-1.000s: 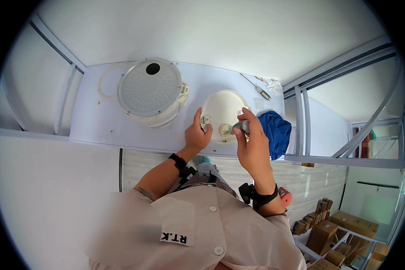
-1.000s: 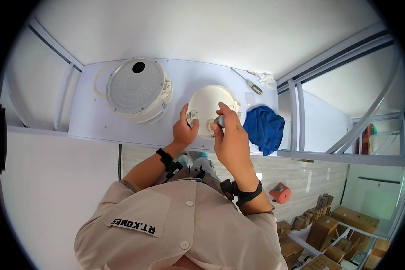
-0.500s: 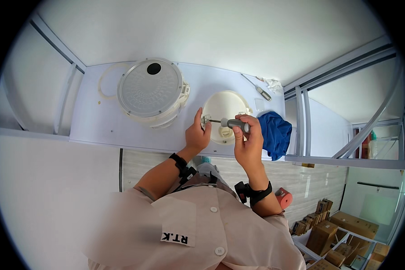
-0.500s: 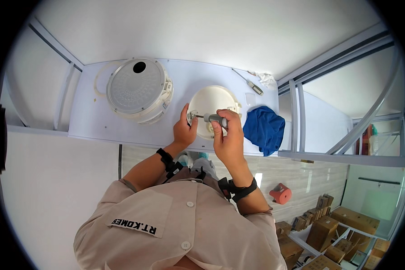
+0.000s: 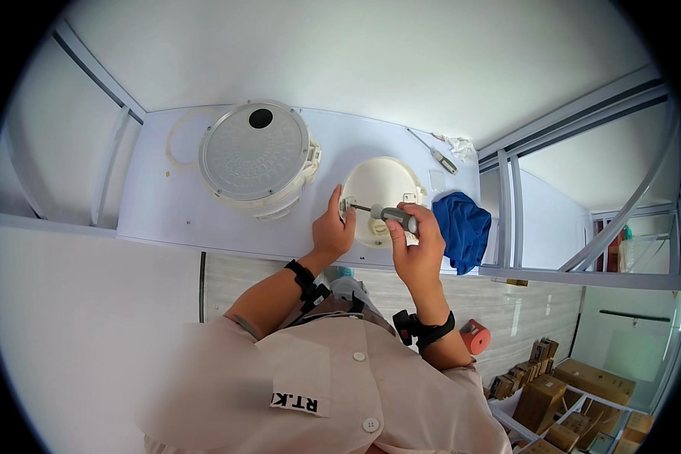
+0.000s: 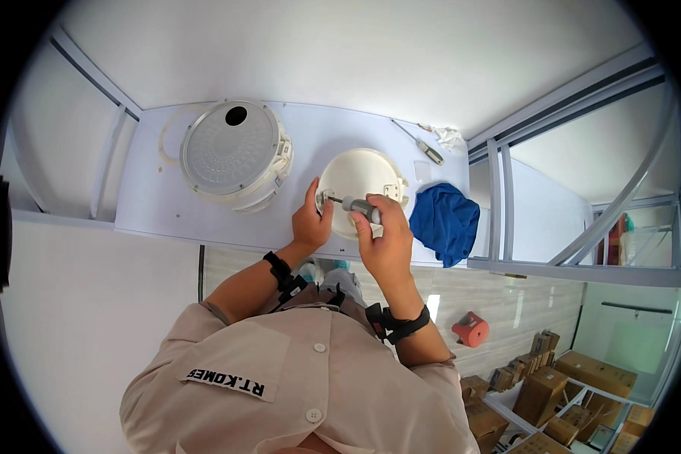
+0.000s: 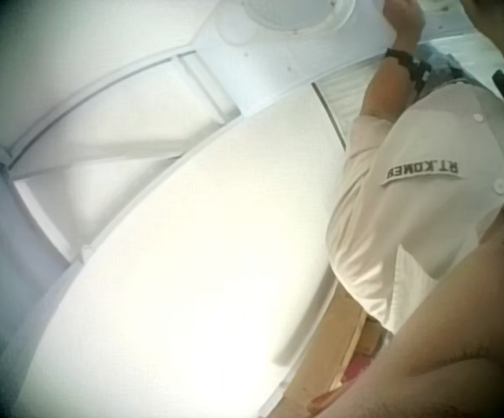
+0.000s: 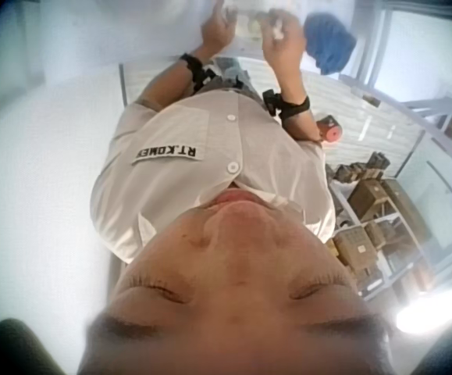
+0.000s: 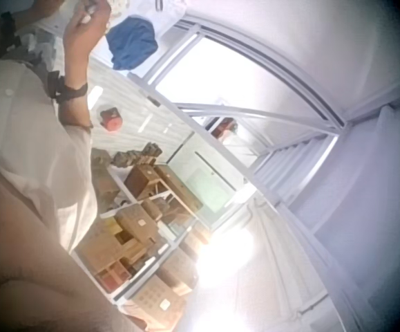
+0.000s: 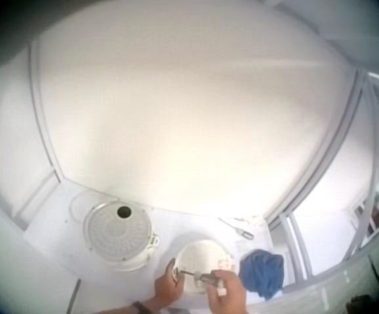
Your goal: The person uses a screwdriver to tighten screws on the underside of a white plastic appliance component. They then wipe the top surface of the component with a blue cloth and continue to tighten screws on the underside.
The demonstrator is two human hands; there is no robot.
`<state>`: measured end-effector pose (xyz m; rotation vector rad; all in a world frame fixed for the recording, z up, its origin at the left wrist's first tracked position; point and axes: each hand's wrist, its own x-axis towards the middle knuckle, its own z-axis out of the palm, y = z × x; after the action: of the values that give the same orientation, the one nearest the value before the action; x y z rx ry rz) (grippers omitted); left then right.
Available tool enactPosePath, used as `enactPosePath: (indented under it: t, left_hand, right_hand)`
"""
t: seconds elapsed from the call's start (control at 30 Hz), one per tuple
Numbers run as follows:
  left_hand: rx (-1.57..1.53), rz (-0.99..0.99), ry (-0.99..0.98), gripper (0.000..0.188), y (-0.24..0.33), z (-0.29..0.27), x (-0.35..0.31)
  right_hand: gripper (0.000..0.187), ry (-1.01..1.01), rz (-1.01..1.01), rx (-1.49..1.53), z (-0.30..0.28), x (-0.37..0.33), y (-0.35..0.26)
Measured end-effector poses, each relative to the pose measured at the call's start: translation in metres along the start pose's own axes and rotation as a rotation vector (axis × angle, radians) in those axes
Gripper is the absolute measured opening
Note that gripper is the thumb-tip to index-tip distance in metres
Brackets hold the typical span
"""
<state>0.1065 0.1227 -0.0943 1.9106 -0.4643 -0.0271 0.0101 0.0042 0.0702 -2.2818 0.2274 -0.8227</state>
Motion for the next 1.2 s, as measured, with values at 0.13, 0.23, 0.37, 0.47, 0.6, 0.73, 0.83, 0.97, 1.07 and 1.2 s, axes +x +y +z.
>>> enactPosePath:
  t: [0.13, 0.23, 0.37, 0.47, 0.6, 0.73, 0.83, 0.97, 1.07, 1.2]
  left_hand:
    - [0.008, -0.011, -0.013, 0.065, -0.005, 0.002, 0.0]
    - [0.004, -0.039, -0.029, 0.065, 0.0, 0.001, 0.0]
    - [-0.02, -0.063, -0.042, 0.066, 0.001, -0.001, 0.002]
    - [-0.03, -0.018, -0.004, 0.066, 0.001, -0.001, 0.001]
    - [-0.037, -0.106, -0.086, 0.068, 0.002, -0.005, 0.001]
    - [-0.034, -0.154, -0.116, 0.07, 0.006, -0.009, 0.0]
    - [-0.07, -0.08, -0.019, 0.07, -0.002, -0.003, 0.0]
    - [-0.075, -0.08, -0.023, 0.07, -0.002, -0.001, 0.0]
    - [-0.076, -0.091, -0.031, 0.07, -0.003, -0.001, 0.001]
    - [-0.064, -0.047, 0.013, 0.07, -0.003, 0.001, 0.001]
  right_hand:
    - [0.033, -0.033, -0.096, -0.207, -0.007, 0.014, -0.023]
    - [0.033, -0.124, -0.001, -0.375, -0.013, 0.015, -0.031]
    - [0.03, -0.209, 0.004, -0.537, -0.018, 0.022, -0.047]
    - [0.027, -0.264, 0.097, -0.596, -0.014, 0.023, -0.055]
    - [0.024, -0.25, 0.055, -0.553, -0.005, 0.027, -0.055]
    - [0.02, -0.277, -0.023, -0.486, -0.003, 0.028, -0.054]
    - [0.019, -0.274, -0.033, -0.447, -0.003, 0.032, -0.049]
    - [0.018, -0.291, -0.03, -0.443, -0.004, 0.034, -0.045]
    - [0.017, -0.294, -0.031, -0.441, -0.003, 0.037, -0.047]
    - [0.015, -0.334, -0.042, -0.406, -0.001, 0.039, -0.049]
